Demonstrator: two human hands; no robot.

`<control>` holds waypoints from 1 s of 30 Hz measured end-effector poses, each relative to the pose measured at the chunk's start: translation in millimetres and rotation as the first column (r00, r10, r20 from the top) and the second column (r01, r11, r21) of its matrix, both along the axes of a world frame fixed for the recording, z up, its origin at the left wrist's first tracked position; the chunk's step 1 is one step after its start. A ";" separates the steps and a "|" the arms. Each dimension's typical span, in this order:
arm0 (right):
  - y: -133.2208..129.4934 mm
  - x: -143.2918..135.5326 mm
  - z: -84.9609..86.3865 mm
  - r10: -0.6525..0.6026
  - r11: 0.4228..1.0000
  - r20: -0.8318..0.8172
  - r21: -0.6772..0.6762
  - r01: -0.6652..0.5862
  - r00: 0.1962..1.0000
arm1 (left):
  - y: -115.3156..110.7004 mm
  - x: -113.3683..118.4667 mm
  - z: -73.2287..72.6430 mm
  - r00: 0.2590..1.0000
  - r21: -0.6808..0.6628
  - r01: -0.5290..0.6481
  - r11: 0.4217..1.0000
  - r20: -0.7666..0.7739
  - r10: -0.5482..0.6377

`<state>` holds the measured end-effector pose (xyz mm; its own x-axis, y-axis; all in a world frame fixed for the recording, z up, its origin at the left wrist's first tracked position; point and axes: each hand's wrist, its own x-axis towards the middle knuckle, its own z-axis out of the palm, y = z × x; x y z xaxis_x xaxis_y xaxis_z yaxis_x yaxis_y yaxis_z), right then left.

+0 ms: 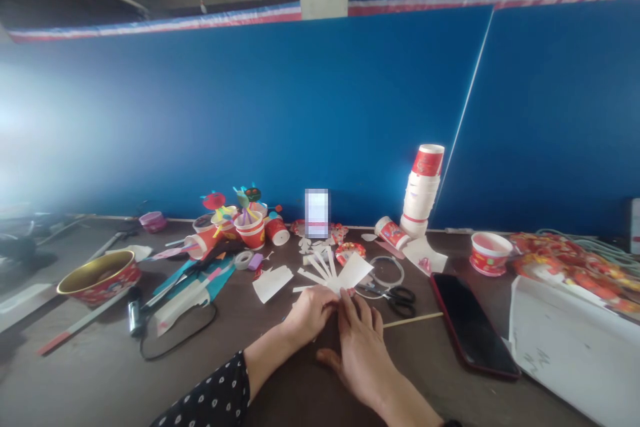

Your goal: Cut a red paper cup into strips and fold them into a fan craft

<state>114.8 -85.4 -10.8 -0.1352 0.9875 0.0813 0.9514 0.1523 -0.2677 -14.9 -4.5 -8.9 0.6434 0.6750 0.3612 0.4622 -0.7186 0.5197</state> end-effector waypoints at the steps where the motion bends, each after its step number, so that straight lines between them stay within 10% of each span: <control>1: 0.0 -0.1 0.4 -0.005 1.000 -0.003 -0.005 0.005 1.000 | 0.0 0.0 0.0 1.000 0.006 -0.005 1.000 -0.011 0.006; 20: 1.9 8.9 10.5 -0.017 0.998 -0.056 -0.054 0.014 0.998 | -0.1 0.3 0.0 0.997 0.009 0.062 0.998 0.039 -0.063; 30: 18.3 29.1 8.8 -0.035 0.959 -0.191 0.271 0.087 0.981 | 0.0 0.6 -1.3 0.999 0.036 0.042 0.998 -0.005 -0.042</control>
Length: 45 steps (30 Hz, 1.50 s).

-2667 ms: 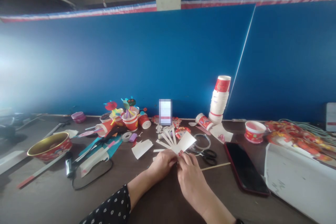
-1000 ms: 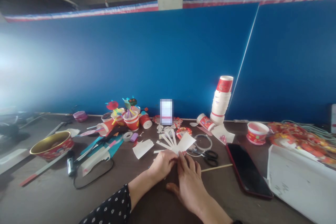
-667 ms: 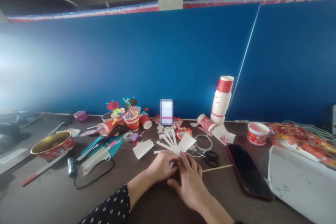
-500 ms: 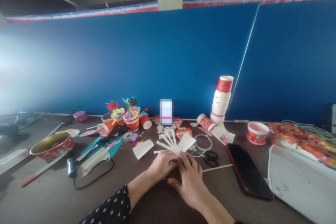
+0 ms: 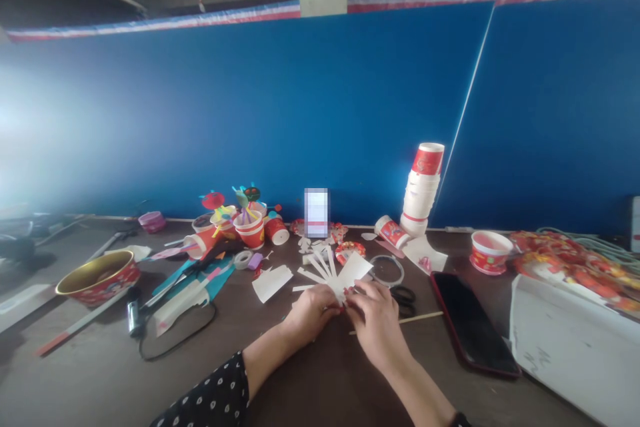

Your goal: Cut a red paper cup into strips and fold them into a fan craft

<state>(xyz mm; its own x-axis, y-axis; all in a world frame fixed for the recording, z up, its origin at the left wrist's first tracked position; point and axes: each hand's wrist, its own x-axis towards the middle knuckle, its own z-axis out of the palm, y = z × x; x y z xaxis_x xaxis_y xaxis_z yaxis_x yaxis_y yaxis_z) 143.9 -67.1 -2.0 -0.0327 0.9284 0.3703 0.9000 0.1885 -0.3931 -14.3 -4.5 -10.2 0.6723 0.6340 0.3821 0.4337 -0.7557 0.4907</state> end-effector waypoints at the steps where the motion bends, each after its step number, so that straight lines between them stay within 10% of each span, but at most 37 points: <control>1: 1.7 2.3 -0.3 -0.005 1.000 0.000 0.021 0.005 1.000 | -0.5 0.0 0.9 1.000 0.002 -0.006 1.000 -0.011 0.006; 45: 15.6 0.9 -5.9 0.129 0.992 -0.060 0.003 -0.129 0.990 | 1.2 0.9 -5.5 1.000 0.025 0.000 1.000 0.004 0.000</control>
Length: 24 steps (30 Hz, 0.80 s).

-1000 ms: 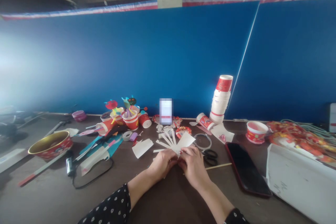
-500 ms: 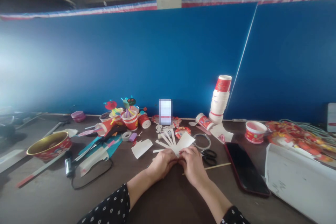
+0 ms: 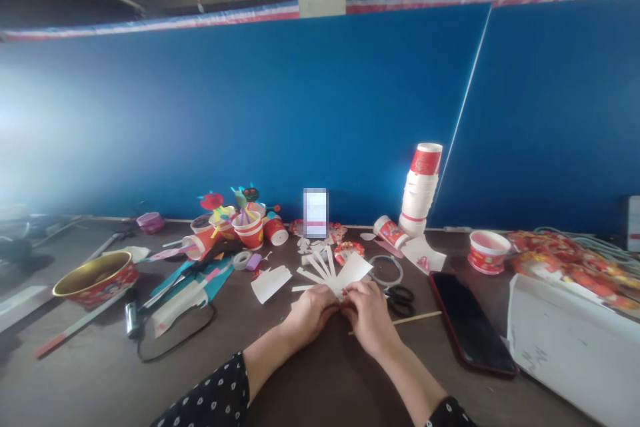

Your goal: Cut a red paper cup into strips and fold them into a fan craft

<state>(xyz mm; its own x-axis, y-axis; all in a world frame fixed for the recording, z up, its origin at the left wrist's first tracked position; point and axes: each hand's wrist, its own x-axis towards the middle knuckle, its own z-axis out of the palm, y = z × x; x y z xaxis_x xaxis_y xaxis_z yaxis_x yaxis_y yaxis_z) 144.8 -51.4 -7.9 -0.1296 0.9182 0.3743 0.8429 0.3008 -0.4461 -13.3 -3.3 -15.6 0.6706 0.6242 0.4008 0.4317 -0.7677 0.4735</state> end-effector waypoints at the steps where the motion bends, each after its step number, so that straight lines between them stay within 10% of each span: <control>1: 0.0 0.0 0.2 0.007 1.000 -0.004 0.001 -0.007 1.000 | -0.1 0.3 -0.3 1.000 0.005 -0.006 1.000 -0.007 0.006; 24: 3.2 -7.0 -5.4 -0.042 0.998 0.008 0.047 0.041 0.999 | -1.7 0.1 2.3 0.999 -0.032 -0.042 0.999 0.002 0.042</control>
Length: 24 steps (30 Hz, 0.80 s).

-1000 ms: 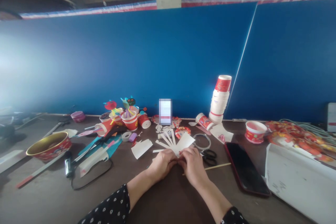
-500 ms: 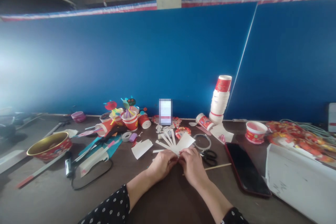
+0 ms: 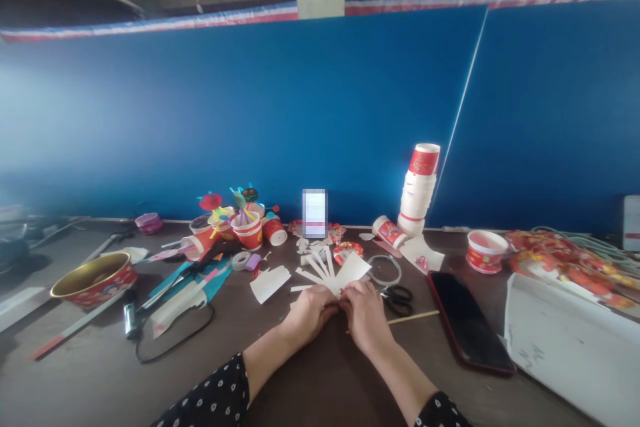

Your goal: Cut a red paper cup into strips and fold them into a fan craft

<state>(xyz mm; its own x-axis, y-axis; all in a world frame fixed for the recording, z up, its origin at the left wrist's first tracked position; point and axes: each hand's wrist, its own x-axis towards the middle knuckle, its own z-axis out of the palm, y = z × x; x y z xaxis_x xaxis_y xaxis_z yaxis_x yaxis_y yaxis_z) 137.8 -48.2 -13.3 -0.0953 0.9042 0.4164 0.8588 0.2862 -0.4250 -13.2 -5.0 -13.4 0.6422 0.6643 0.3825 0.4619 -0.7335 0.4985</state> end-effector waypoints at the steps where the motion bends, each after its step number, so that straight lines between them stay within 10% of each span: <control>1: 0.7 0.6 0.5 0.003 1.000 -0.009 -0.008 -0.003 1.000 | -0.3 0.5 0.0 1.000 0.003 -0.002 1.000 -0.002 0.002; 11: 1.2 29.3 16.5 0.092 0.992 -0.174 -0.073 -0.106 0.980 | -3.3 3.9 4.7 0.986 0.019 -0.044 0.999 -0.162 0.046; 24: -3.3 21.0 21.4 0.240 0.960 0.022 -0.153 -0.234 0.971 | -1.5 2.7 2.6 0.998 0.044 0.021 0.999 -0.066 -0.018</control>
<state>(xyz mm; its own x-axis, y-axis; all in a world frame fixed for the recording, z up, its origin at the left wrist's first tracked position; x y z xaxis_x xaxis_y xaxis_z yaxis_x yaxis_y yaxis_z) 158.8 -51.6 8.0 -0.3276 0.9050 0.2712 0.7910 0.4197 -0.4451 -10.5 -6.5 -10.8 0.6793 0.6348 0.3683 0.4780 -0.7634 0.4344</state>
